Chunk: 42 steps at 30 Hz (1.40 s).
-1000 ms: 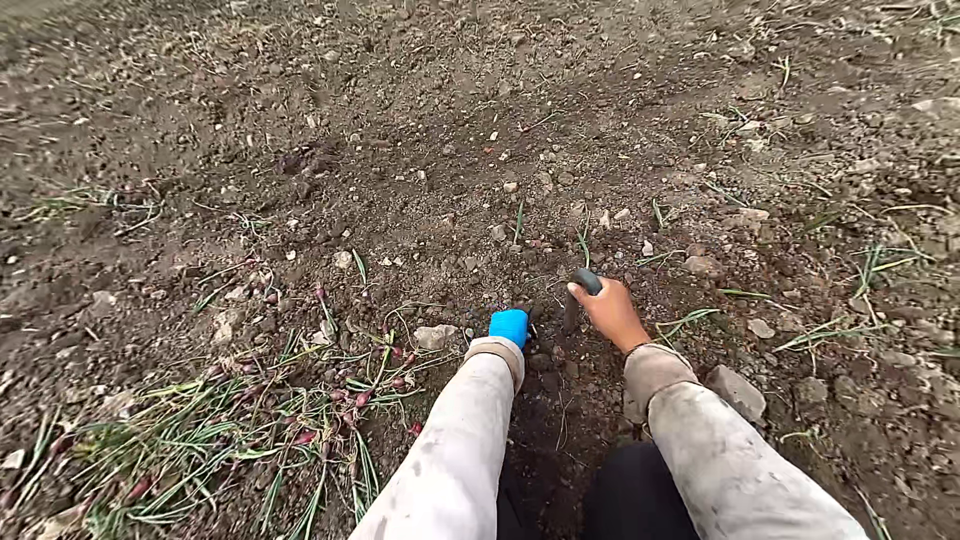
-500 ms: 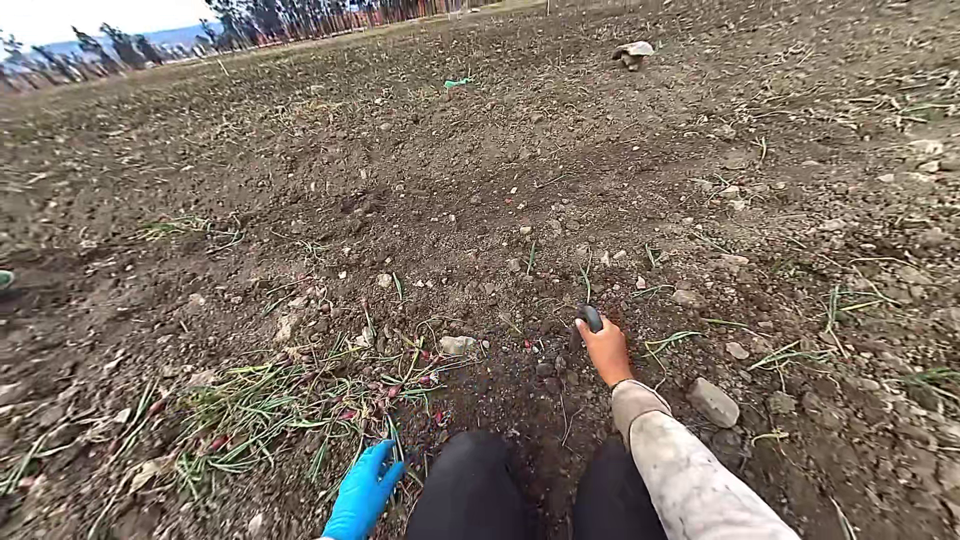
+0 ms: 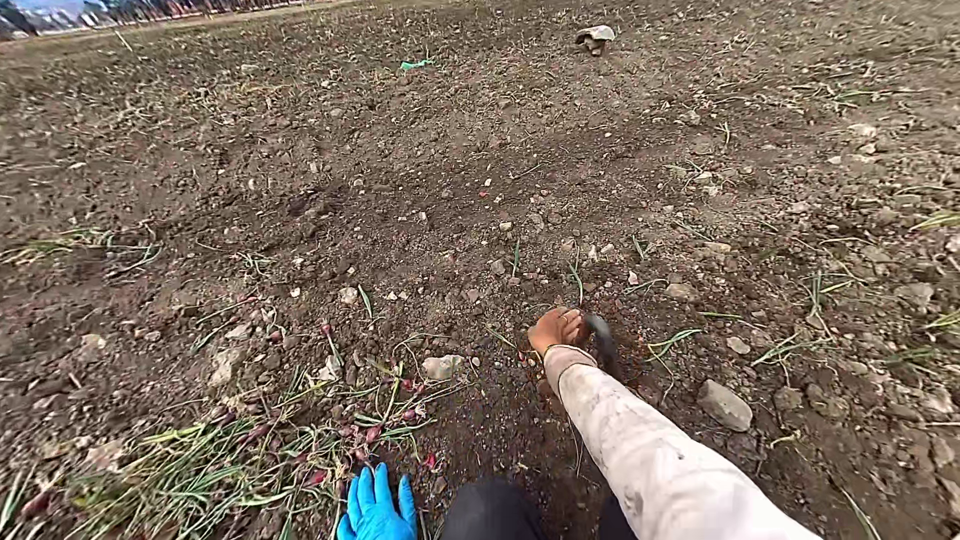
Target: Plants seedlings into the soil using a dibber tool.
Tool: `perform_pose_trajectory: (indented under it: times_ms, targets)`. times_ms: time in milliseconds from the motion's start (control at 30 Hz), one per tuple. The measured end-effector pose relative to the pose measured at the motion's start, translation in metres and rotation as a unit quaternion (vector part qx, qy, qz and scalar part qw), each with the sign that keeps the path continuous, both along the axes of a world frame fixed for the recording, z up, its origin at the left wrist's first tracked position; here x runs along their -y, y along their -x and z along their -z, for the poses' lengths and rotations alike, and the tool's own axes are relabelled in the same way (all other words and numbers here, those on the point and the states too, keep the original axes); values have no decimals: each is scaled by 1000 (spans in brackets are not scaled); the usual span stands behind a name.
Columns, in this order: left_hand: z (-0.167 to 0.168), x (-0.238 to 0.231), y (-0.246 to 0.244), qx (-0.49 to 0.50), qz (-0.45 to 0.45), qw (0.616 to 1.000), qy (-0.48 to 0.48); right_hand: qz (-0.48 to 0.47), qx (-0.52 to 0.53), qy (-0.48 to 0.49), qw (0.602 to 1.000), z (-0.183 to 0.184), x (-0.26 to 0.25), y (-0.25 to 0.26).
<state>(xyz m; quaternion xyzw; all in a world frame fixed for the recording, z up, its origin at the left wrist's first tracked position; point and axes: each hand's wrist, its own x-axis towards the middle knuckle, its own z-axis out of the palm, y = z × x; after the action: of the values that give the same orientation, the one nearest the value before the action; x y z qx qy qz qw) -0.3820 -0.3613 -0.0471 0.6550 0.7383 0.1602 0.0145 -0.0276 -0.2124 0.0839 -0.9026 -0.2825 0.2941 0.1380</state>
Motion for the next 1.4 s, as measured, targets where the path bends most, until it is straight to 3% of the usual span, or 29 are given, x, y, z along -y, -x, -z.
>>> perform_pose_trajectory:
  times_ms: [133, 433, 533, 600, 667, 700, 767, 800, 900, 1033, 1167, 1333, 1400]
  targets:
    - [0, 2, 1, -8, -2, 1000, 15, 60, 90, 92, 990, 51, -31, -22]
    - [-1, 5, -3, 4, -5, 1000, -25, 69, 109, 132, 983, 66, -41, -35]
    - [1, 2, -3, 8, -7, 999, -36, 55, 56, 17, 997, 38, -41, -13]
    - [1, 5, 0, 12, -7, 999, -53, -83, 30, -112, 990, -10, -3, 17]
    - [-1, 6, -1, 32, -9, 997, -70, -218, 127, -234, 939, -59, 65, 25]
    - [-5, 1, -7, 56, -4, 995, -85, -233, 212, -294, 902, -74, 97, 14]
    - [-26, -25, -38, 114, 53, 986, -111, -174, 298, -354, 870, -84, 142, -24]
    - [-40, -43, -65, 137, 105, 980, -97, -139, 274, -338, 889, -79, 153, -46]
    - [-75, -116, -164, 108, 261, 950, 131, -90, 120, -237, 960, -45, 152, -82]
    - [-74, -204, -266, 53, 288, 911, 290, -30, -3, -235, 972, -22, 124, -72]
    - [-60, -232, -300, 8, 307, 897, 319, 10, -28, -302, 953, -5, 124, -63]
    - [-87, -223, -324, -61, 253, 900, 349, 31, -14, -339, 940, 1, 123, -59]
    - [-78, -227, -319, -34, 260, 904, 337, 37, -23, -350, 936, 1, 124, -58]
